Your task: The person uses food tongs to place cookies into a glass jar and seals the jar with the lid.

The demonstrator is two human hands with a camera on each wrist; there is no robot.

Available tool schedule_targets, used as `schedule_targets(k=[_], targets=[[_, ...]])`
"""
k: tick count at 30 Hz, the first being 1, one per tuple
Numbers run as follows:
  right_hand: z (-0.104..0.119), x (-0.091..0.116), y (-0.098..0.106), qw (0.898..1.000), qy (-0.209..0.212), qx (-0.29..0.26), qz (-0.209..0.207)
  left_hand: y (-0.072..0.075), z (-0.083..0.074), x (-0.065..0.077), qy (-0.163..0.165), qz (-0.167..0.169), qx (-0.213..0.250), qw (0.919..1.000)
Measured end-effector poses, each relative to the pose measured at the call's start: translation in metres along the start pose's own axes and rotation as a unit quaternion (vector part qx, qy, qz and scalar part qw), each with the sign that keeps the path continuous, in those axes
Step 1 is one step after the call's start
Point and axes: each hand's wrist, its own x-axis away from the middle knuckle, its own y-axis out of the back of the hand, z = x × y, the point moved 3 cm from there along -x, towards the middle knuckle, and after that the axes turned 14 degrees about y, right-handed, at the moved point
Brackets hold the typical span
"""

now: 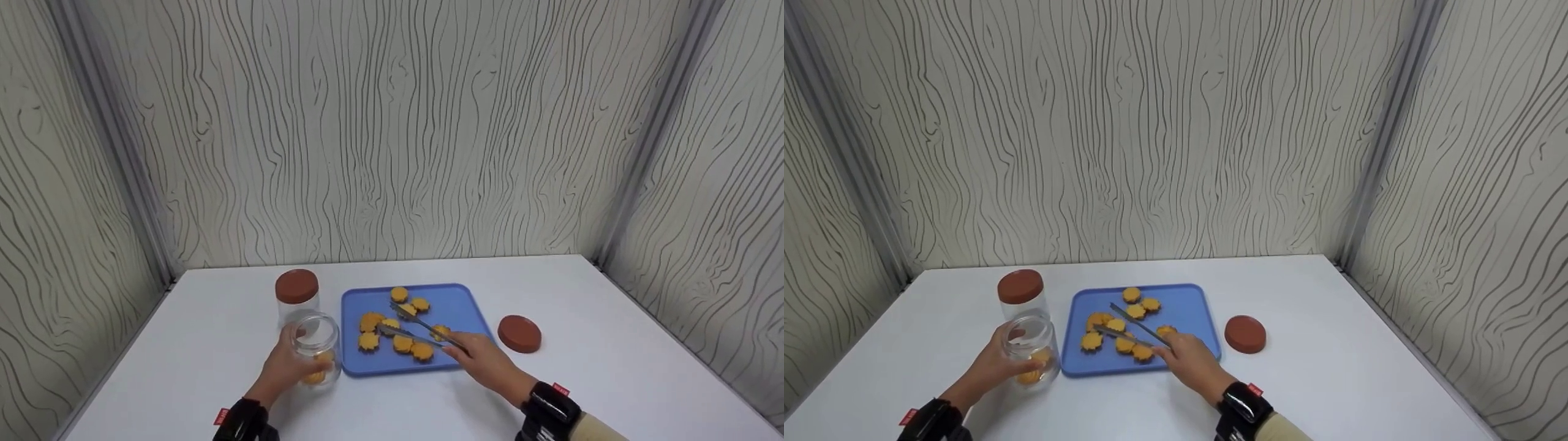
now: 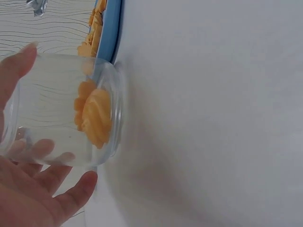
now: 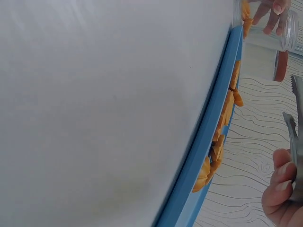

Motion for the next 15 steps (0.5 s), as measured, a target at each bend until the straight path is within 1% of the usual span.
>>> schedule_targets(k=[3, 8, 11, 15], targets=[[-0.0007, 0.0010, 0.0014, 1.000, 0.001, 0.007, -0.003, 0.0002, -0.0019, 0.0008, -0.001, 0.001, -0.001, 1.0000], [-0.0032, 0.0024, 0.0015, 1.000, 0.014, 0.014, -0.008, -0.0003, -0.0020, 0.0011, -0.014, -0.003, -0.003, 0.9999], [-0.0037, 0.0038, 0.0019, 1.000, 0.016, 0.019, -0.009, -0.0002, -0.0015, 0.0014, -0.012, 0.000, -0.001, 0.9999], [-0.0046, 0.0057, 0.0038, 1.000, -0.002, 0.014, -0.001, -0.0009, -0.0014, 0.0011, 0.002, 0.007, 0.003, 1.0000]])
